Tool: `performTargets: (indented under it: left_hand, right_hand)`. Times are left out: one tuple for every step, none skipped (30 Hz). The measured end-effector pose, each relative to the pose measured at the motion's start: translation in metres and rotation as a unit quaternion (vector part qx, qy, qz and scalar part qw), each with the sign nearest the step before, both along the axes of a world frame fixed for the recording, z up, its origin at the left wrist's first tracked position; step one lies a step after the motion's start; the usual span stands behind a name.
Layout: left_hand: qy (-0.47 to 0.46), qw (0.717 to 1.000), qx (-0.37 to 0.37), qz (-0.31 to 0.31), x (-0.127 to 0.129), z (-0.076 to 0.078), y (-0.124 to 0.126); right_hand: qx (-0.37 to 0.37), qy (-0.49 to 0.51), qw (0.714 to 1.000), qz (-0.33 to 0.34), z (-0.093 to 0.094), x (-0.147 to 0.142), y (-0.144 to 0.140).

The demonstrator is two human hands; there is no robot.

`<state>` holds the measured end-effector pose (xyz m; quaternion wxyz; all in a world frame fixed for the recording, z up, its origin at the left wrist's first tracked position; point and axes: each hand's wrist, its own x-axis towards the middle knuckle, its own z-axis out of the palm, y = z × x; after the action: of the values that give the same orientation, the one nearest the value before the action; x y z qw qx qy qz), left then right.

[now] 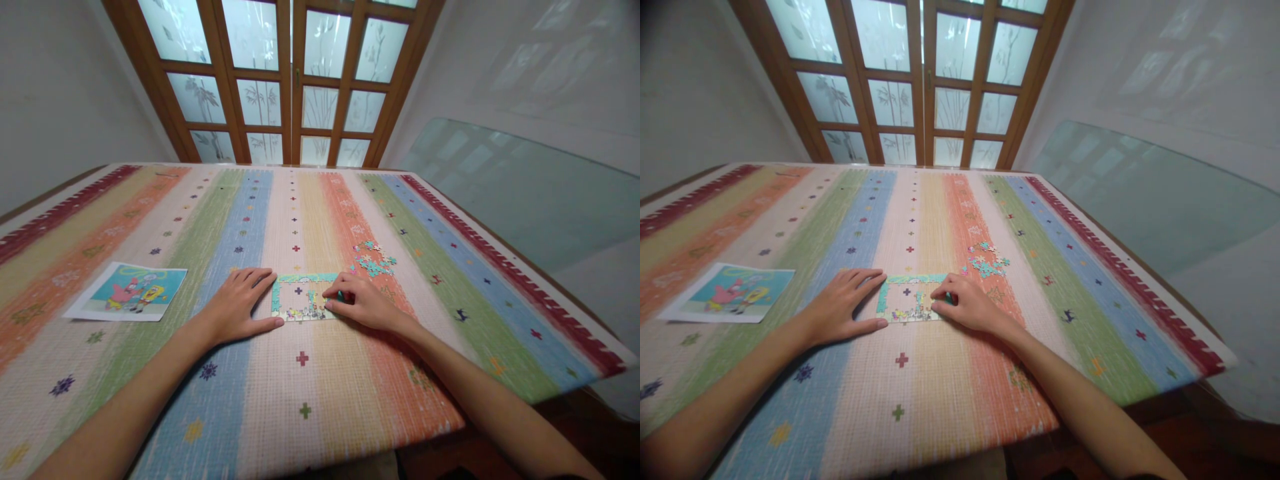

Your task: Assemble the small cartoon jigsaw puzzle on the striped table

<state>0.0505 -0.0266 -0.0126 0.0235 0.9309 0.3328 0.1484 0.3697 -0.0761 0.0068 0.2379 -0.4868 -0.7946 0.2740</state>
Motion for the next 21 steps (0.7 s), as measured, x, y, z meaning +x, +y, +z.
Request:
performTargets:
  left_hand:
    - [-0.002, 1.0, -0.002, 0.0, 0.0001, 0.0, -0.0001]
    - [-0.004, 1.0, -0.005, 0.002, 0.0001, 0.0001, -0.0001]
    - [-0.006, 1.0, -0.007, 0.003, 0.0002, 0.0001, -0.0002]
    - [-0.006, 1.0, -0.009, 0.004, 0.0003, 0.0003, -0.0003]
    - [-0.005, 1.0, -0.01, 0.005, 0.0004, 0.0004, -0.0004]
    - [-0.004, 1.0, -0.011, 0.005, 0.0005, 0.0007, -0.0004]
    - [-0.002, 1.0, -0.012, 0.004, 0.0006, 0.0009, -0.0005]
    - [-0.001, 1.0, -0.011, 0.004, 0.0006, 0.0012, -0.0005]
    - [0.001, 1.0, -0.011, 0.004, 0.0007, 0.0014, -0.0005]
    - [0.004, 1.0, -0.01, 0.004, 0.0007, 0.0016, -0.0005]
    - [0.007, 1.0, -0.009, 0.004, 0.0006, 0.0017, -0.0005]
    - [0.01, 1.0, -0.009, 0.005, 0.0006, 0.0017, -0.0005]
    - [0.013, 1.0, -0.008, 0.005, 0.0006, 0.0017, -0.0005]
    - [0.014, 1.0, -0.008, 0.005, 0.0007, 0.0017, -0.0005]
    - [0.015, 1.0, -0.008, 0.004, 0.0008, 0.0016, -0.0005]
    - [0.015, 1.0, -0.009, 0.004, 0.0009, 0.0016, -0.0006]
    - [0.014, 1.0, -0.01, 0.004, 0.001, 0.0016, -0.0006]
    - [0.014, 1.0, -0.011, 0.005, 0.0012, 0.0017, -0.0006]
    - [0.013, 1.0, -0.012, 0.006, 0.0013, 0.0018, -0.0006]
    - [0.013, 1.0, -0.013, 0.006, 0.0013, 0.002, -0.0007]
    - [0.013, 1.0, -0.014, 0.007, 0.0013, 0.0022, -0.0007]
  right_hand:
    - [0.001, -0.002, 1.0, 0.001, 0.0013, 0.0002, 0.0]
    - [0.004, -0.004, 1.0, 0.002, 0.0025, 0.0006, 0.0]
    - [0.007, -0.005, 1.0, 0.001, 0.0036, 0.0011, 0.0001]
    - [0.011, -0.005, 1.0, -0.001, 0.0045, 0.0019, 0.0]
    - [0.014, -0.004, 1.0, -0.002, 0.0051, 0.0027, 0.0]
    - [0.017, -0.001, 1.0, -0.003, 0.0053, 0.0035, -0.0002]
    - [0.02, 0.002, 1.0, -0.002, 0.0051, 0.0043, -0.0004]
    - [0.021, 0.005, 1.0, 0.002, 0.0047, 0.005, -0.0007]
    - [0.022, 0.006, 1.0, 0.008, 0.0041, 0.0055, -0.0011]
    - [0.024, 0.005, 1.0, 0.015, 0.0033, 0.0058, -0.0014]
    - [0.026, 0.002, 0.999, 0.022, 0.0025, 0.006, -0.0018]
    - [0.03, -0.001, 0.999, 0.027, 0.0016, 0.0061, -0.002]
    - [0.032, -0.006, 0.999, 0.031, 0.0009, 0.0061, -0.0022]
    - [0.034, -0.01, 0.999, 0.033, 0.0003, 0.006, -0.0023]
    - [0.035, -0.014, 0.999, 0.033, -0.0002, 0.0059, -0.0024]
    - [0.033, -0.017, 0.999, 0.031, -0.0004, 0.0058, -0.0024]
    - [0.03, -0.02, 0.999, 0.03, -0.0004, 0.0056, -0.0024]
    - [0.026, -0.021, 0.999, 0.028, -0.0003, 0.0055, -0.0023]
    - [0.023, -0.022, 0.999, 0.026, 0.0, 0.0054, -0.0022]
    - [0.023, -0.023, 0.999, 0.025, 0.0003, 0.0052, -0.0021]
    - [0.025, -0.023, 0.999, 0.025, 0.0006, 0.0051, -0.0019]
